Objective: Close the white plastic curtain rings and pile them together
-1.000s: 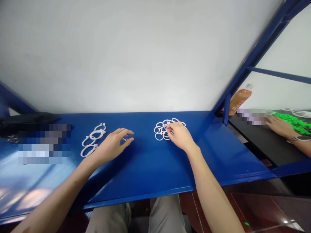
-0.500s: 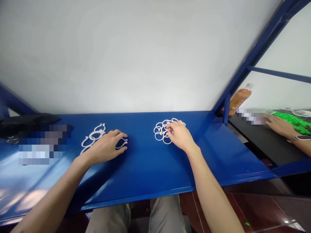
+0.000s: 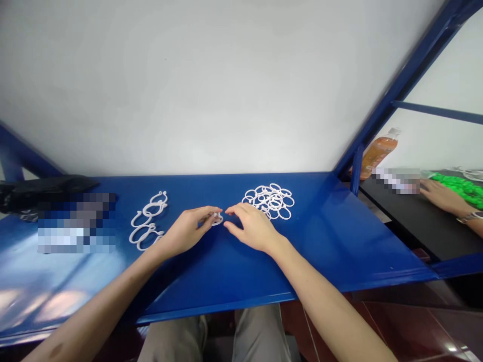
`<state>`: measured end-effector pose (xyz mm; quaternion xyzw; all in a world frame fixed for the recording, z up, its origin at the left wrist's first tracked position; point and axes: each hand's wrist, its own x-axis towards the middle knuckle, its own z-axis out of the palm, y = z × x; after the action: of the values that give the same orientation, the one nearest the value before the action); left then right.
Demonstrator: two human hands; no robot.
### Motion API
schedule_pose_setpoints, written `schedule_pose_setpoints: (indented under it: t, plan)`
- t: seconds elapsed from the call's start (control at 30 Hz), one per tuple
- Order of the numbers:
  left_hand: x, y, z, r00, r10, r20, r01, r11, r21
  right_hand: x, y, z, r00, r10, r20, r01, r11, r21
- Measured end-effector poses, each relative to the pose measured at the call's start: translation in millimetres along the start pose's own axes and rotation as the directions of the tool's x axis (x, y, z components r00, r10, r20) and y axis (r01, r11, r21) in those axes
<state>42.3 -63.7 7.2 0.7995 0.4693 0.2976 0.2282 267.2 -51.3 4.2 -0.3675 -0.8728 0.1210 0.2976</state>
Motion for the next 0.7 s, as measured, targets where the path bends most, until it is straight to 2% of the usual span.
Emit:
schedule_pose_setpoints:
  t: [0.1,0.2,0.33,0.5,0.6,0.7]
  plan:
    - [1.5,0.1,8.1,0.999,-0.046,-0.026,0.042,0.988,-0.147,-0.2,-3.8,11.0,0.996,0.074,0.046,-0.077,0.994,0.074]
    - [2.3,0.2,13.1,0.993,-0.107,-0.056,0.082,0.937,-0.339,0.5,-0.2,14.2,0.986,0.164,0.021,-0.165,0.966,0.198]
    - [2.7,1.4,16.6,0.984,-0.160,-0.076,0.104,0.869,-0.483,1.7,0.6,13.1,0.985,0.171,-0.027,-0.154,0.939,0.308]
    - [1.2,4.6,18.7,0.982,-0.146,-0.122,0.092,0.924,-0.371,-0.2,-2.6,14.9,0.993,0.091,-0.079,-0.076,0.981,0.177]
    - [-1.6,6.2,19.5,0.982,-0.112,-0.153,0.058,0.946,-0.319,-3.6,-2.5,17.0,0.991,-0.024,-0.133,0.029,0.999,0.039]
    - [-5.1,6.7,20.6,0.984,-0.056,-0.171,0.018,0.977,-0.215,-6.8,-2.4,18.6,0.986,-0.133,-0.102,0.127,0.989,-0.070]
